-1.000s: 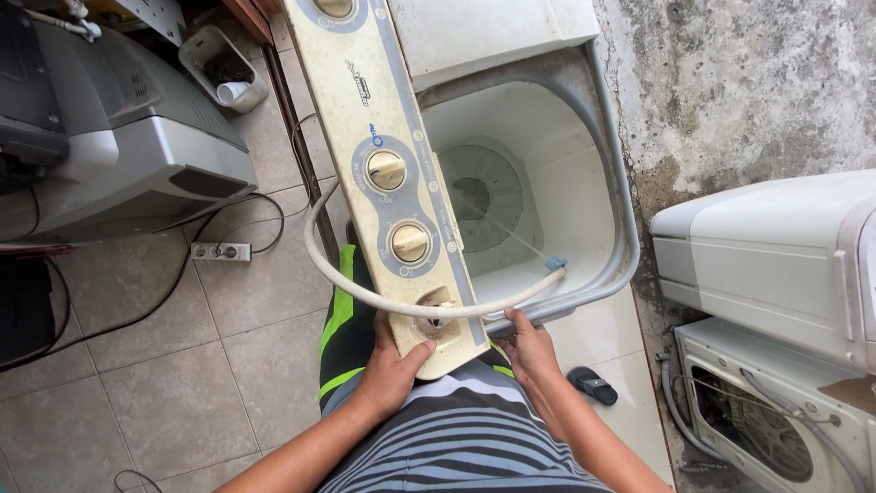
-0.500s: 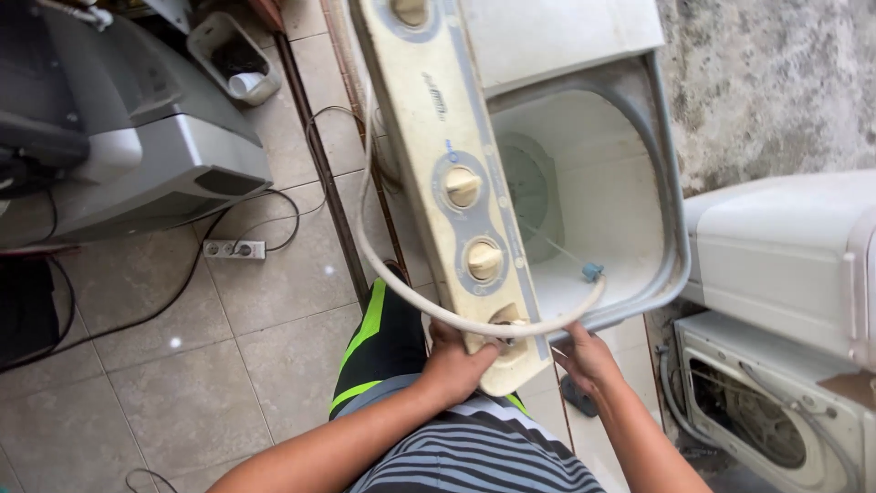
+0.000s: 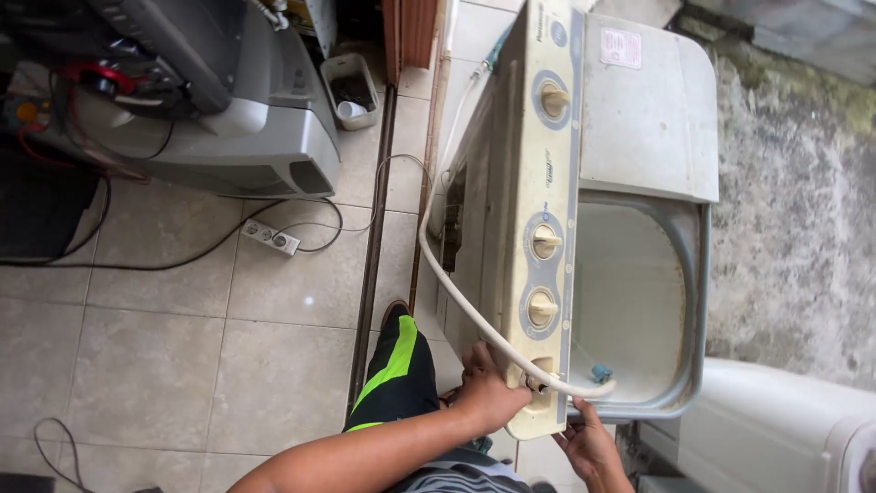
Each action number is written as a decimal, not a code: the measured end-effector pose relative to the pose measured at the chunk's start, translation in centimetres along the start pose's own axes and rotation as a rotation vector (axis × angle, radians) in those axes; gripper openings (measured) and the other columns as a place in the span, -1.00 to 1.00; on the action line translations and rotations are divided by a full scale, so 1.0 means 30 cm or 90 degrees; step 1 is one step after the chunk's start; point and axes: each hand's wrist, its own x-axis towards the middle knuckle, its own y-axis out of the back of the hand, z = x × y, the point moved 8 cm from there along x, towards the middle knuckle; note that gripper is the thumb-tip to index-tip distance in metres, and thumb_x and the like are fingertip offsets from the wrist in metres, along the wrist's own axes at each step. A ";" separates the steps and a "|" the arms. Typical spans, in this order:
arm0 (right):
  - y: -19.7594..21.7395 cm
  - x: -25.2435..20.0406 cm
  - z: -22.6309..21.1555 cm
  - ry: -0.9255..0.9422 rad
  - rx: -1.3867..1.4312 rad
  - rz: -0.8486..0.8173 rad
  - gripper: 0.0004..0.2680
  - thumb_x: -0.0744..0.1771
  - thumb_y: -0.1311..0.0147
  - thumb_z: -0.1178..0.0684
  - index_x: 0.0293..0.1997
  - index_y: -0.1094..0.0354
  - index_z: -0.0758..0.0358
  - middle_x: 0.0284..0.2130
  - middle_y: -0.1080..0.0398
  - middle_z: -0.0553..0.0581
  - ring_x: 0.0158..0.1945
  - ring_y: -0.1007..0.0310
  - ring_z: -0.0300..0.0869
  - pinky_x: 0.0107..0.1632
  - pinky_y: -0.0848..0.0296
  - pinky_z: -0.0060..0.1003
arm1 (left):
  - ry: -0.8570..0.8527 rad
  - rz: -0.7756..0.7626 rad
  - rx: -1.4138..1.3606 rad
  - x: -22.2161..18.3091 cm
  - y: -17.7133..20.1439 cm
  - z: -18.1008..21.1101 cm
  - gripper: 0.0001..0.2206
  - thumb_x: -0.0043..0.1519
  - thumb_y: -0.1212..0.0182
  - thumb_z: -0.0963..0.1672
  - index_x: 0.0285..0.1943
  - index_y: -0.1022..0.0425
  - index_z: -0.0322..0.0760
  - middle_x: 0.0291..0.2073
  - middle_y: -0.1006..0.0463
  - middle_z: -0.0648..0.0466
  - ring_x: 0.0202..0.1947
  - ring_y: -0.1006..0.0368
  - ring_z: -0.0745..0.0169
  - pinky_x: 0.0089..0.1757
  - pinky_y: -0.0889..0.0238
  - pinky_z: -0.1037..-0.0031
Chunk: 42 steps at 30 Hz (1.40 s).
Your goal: Performing final checks on a twin-tub washing machine by testing the control knobs and lifting the top cover to inspect the internal tub.
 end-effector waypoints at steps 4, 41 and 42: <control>-0.041 -0.035 -0.058 0.004 -0.038 -0.022 -0.72 0.36 -0.07 -0.08 0.13 -0.31 0.21 -0.05 -0.41 0.36 0.04 -0.44 0.05 0.18 -0.43 0.04 | -0.228 0.241 -0.196 0.141 -0.070 -0.021 -0.32 -0.11 -0.40 -0.03 0.12 -0.06 -0.22 0.15 -0.17 -0.10 0.29 -0.09 -0.13 0.25 -0.07 0.20; 0.094 -0.223 0.119 0.021 -0.039 -0.081 -0.68 0.30 -0.18 -0.28 0.02 -0.30 0.03 -0.13 -0.41 0.13 -0.06 -0.46 -0.09 -0.12 -0.40 -0.25 | -0.193 0.202 -0.275 -0.052 -0.155 -0.193 -0.19 -0.04 -0.29 -0.11 0.36 0.16 -0.02 0.29 -0.07 -0.23 0.37 0.03 -0.19 0.30 -0.05 0.09; 0.104 -0.229 0.120 0.017 -0.029 -0.077 -0.68 0.30 -0.18 -0.28 0.02 -0.30 0.03 -0.13 -0.41 0.13 -0.06 -0.46 -0.09 -0.12 -0.40 -0.25 | -0.192 0.197 -0.265 -0.058 -0.154 -0.192 -0.19 -0.04 -0.29 -0.11 0.36 0.16 -0.02 0.29 -0.07 -0.23 0.37 0.03 -0.19 0.30 -0.05 0.09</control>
